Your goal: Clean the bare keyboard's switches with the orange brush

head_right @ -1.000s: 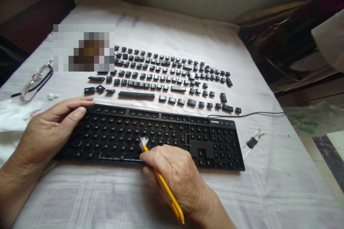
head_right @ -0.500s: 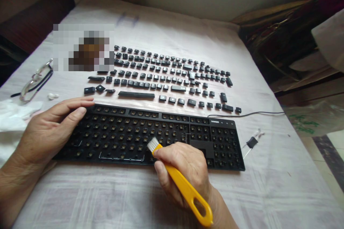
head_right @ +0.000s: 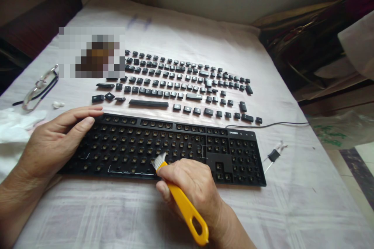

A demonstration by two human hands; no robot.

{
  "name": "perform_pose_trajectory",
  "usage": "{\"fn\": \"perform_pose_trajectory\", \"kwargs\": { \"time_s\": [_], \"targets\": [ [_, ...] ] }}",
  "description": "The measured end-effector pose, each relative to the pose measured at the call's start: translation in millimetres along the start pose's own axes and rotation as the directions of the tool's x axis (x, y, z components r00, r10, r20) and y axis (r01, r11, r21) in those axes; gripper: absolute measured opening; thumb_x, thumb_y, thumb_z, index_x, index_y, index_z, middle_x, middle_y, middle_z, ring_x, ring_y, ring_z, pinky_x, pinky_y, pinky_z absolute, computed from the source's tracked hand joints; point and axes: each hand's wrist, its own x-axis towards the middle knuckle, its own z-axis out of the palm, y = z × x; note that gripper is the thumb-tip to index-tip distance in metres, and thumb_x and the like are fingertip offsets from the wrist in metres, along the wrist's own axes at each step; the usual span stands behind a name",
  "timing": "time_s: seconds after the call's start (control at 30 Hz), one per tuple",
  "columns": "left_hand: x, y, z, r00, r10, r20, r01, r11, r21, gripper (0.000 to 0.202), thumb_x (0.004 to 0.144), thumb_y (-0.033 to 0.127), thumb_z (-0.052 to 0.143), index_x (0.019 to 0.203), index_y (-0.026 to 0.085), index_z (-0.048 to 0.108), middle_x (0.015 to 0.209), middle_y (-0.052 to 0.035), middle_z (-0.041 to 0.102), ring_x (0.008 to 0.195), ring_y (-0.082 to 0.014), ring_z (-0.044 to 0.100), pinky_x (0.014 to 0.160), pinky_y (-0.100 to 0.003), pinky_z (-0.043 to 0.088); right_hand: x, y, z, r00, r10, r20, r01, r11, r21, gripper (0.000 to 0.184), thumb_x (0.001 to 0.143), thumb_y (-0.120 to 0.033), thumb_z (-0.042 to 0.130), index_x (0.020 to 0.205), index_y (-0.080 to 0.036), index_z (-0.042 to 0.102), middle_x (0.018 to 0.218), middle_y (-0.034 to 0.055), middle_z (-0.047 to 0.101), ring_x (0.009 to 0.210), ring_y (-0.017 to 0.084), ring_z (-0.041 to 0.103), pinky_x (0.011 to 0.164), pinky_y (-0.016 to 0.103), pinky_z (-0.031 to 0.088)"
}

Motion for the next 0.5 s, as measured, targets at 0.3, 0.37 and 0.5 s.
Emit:
{"fn": "perform_pose_trajectory", "kwargs": {
  "time_s": [0.3, 0.37, 0.5],
  "targets": [
    [0.6, -2.4, 1.0, 1.0, -0.016, -0.003, 0.016, 0.999, -0.029, 0.031, 0.091, 0.052, 0.061, 0.108, 0.031, 0.076, 0.125, 0.0024, 0.074, 0.121, -0.0191, 0.066, 0.119, -0.038, 0.041, -12.1, 10.7, -9.5, 0.986, 0.092, -0.141, -0.097, 0.995, -0.031, 0.011, 0.095, -0.018, 0.06, 0.099, -0.022, 0.07, 0.076, 0.002, 0.077, 0.055, 0.014, 0.07, 0.058, 0.023, 0.058],
    [0.7, -2.3, 0.9, 1.0, -0.011, 0.003, 0.011, 1.0, -0.019, 0.032, 0.09, 0.053, 0.062, 0.107, 0.03, 0.076, 0.124, 0.0017, 0.075, 0.12, -0.0194, 0.067, 0.119, -0.038, 0.041, -12.1, 11.8, -12.7, 0.981, 0.111, -0.156, -0.123, 0.99, -0.068, 0.011, 0.093, -0.017, 0.061, 0.099, -0.021, 0.07, 0.078, 0.0022, 0.078, 0.056, 0.014, 0.07, 0.057, 0.023, 0.058],
    [0.7, -1.1, 0.9, 1.0, -0.022, 0.009, 0.022, 1.0, -0.018, 0.033, 0.089, 0.054, 0.062, 0.107, 0.03, 0.076, 0.124, 0.0017, 0.075, 0.12, -0.0193, 0.066, 0.119, -0.038, 0.041, -12.2, 13.7, -13.9, 0.979, 0.101, -0.176, -0.127, 0.981, -0.144, 0.01, 0.094, -0.018, 0.062, 0.097, -0.022, 0.071, 0.079, 0.0022, 0.079, 0.057, 0.015, 0.072, 0.056, 0.024, 0.059]
  ]
}}
